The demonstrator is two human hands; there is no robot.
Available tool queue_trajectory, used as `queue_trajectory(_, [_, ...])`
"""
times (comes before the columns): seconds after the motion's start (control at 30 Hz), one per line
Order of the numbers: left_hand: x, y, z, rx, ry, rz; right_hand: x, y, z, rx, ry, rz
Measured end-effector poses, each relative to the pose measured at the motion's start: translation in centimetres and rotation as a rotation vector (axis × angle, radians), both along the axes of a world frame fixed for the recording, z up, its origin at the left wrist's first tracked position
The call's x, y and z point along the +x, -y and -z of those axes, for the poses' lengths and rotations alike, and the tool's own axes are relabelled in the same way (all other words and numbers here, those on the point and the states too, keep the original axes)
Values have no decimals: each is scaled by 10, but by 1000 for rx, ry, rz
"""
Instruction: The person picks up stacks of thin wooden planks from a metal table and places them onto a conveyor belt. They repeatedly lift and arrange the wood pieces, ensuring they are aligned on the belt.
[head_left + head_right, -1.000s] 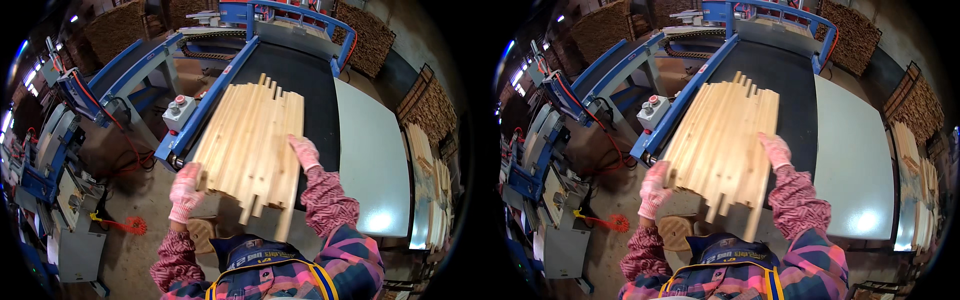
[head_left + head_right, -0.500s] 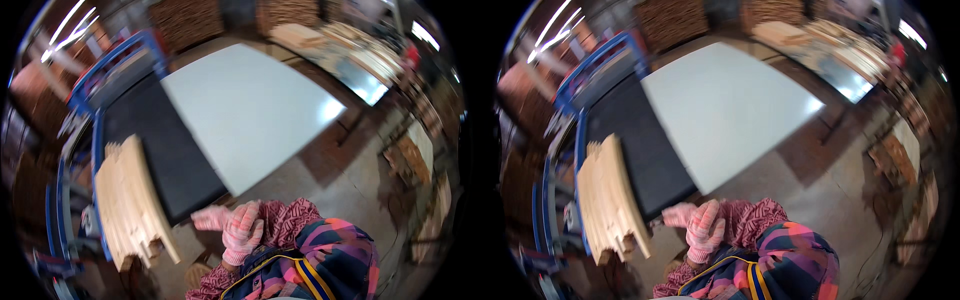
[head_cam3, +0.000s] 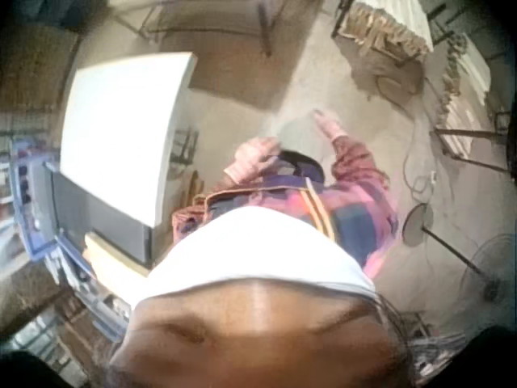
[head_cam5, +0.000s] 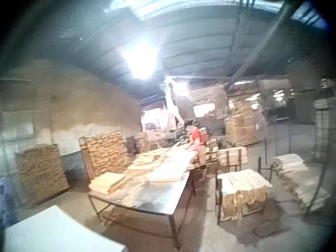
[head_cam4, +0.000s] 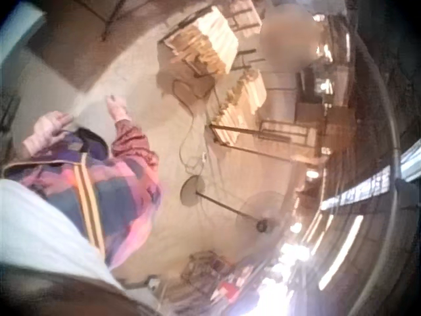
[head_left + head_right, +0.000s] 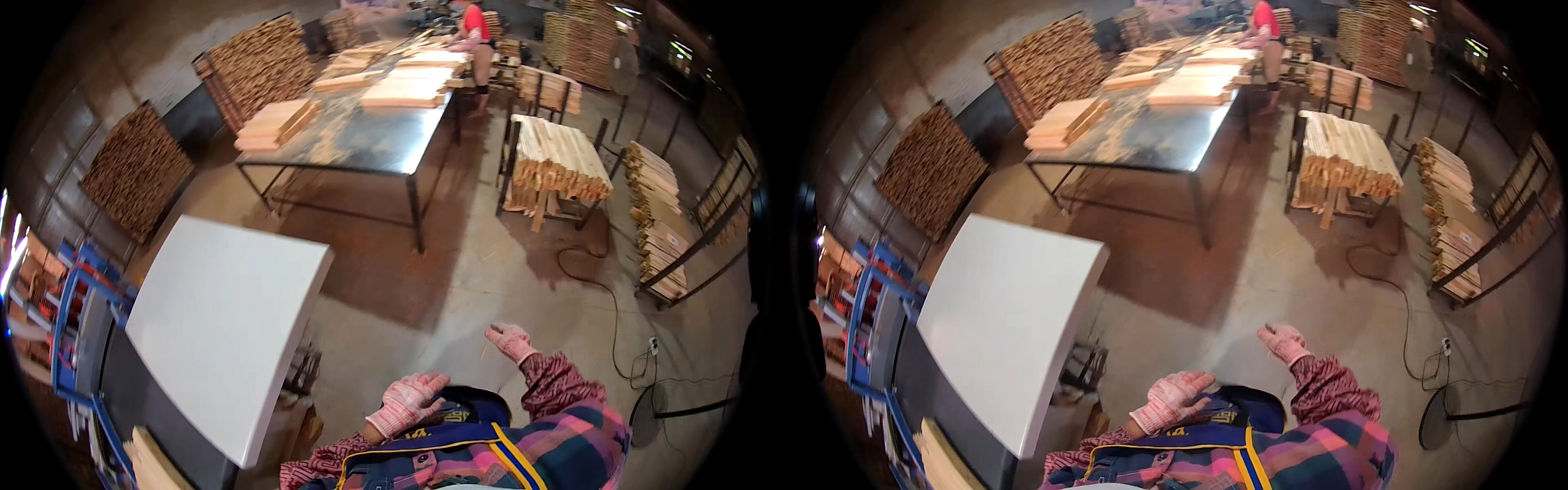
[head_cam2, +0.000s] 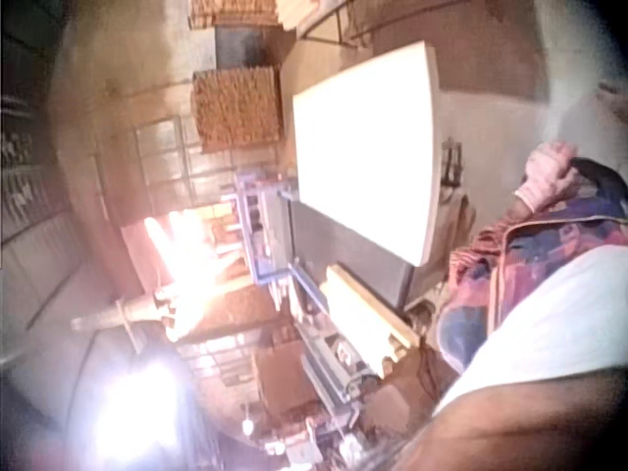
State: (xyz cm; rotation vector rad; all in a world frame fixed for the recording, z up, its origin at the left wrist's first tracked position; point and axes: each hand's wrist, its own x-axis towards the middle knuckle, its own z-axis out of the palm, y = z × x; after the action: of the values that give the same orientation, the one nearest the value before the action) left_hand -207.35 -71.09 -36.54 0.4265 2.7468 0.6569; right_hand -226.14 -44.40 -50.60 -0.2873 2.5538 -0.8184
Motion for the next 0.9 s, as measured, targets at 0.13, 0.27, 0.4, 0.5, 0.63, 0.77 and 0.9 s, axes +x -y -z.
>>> queue_trajectory(0.13, [-111, -8, 11, -88, 111, 229, -35, -20, 77, -124, 146, 254])
queue_trajectory(0.27, [-240, -4, 40, -46, 73, 411, -97, 37, 85, -93, 220, 56])
queue_trajectory(0.4, [-364, 10, 28, -2, -27, 438, -196, 84, 70, -132, 313, 27])
queue_trajectory(0.5, [-479, 3, 22, 1, -113, 509, -291, 96, 73, -160, 251, 42])
queue_trajectory(0.63, [-602, -28, -28, -36, -73, 511, -397, 88, 83, -145, 290, 109])
queue_trajectory(0.77, [-708, -46, 2, 148, -31, 561, -471, 48, 124, 6, 296, 56])
queue_trajectory(0.9, [-819, -21, 58, 45, 81, 471, -555, -28, 168, 344, 137, -230])
